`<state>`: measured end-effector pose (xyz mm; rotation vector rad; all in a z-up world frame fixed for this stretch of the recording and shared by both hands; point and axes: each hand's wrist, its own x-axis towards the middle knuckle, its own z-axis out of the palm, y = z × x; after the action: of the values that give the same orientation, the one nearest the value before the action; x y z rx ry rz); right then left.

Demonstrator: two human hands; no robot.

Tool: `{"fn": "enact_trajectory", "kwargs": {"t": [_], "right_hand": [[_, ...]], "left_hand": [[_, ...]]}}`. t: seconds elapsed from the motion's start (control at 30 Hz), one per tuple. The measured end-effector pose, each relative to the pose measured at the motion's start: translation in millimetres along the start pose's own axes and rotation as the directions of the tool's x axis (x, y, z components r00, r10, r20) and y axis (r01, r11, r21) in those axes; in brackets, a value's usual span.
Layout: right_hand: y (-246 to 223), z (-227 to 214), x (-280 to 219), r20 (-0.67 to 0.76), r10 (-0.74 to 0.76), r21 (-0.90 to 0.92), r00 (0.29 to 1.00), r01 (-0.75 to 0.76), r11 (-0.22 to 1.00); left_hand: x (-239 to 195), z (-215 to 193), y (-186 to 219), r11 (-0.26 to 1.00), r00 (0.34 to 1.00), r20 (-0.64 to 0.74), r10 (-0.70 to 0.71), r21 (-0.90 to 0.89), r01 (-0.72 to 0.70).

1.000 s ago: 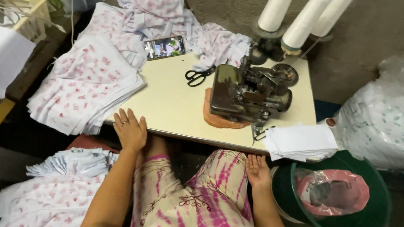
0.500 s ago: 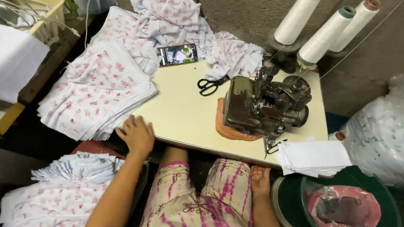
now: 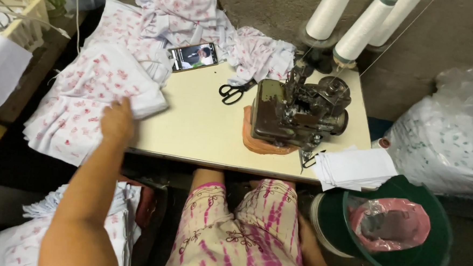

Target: Cutting small pieces of white fabric using scissors at a workbench in a sewing factory.

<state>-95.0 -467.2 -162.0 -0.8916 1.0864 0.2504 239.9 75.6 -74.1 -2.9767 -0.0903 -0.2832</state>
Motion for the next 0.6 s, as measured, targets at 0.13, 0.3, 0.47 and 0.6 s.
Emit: {"fn": "enact_trajectory", "kwargs": {"t": [0.13,0.3,0.47,0.6], "right_hand": [[-1.0,-18.8,-7.0,-0.151,-0.143,-0.377,0.978,0.077,0.923],[19.0,-65.2,22.0,-0.201,-0.327,-0.643,0.924,0.128,0.755],[80.8,-136.3,85.7,-0.231,-0.363,-0.734,0.902,0.084,0.674],[100.8,-216.8,121.8,0.233,-0.305,-0.906,0.924,0.092,-0.413]], "left_hand": [[27.5,-47.5,-33.7,0.968,0.998,0.026,-0.063,-0.243,0.068],[14.7,-64.5,22.6,0.962,0.997,-0.079,-0.002,-0.273,-0.019],[-30.2,-18.1,177.1,0.787,0.976,-0.138,0.169,-0.577,-0.218],[-73.0,-124.0,235.5,0.883,0.967,0.239,0.092,-0.468,0.032]]}}
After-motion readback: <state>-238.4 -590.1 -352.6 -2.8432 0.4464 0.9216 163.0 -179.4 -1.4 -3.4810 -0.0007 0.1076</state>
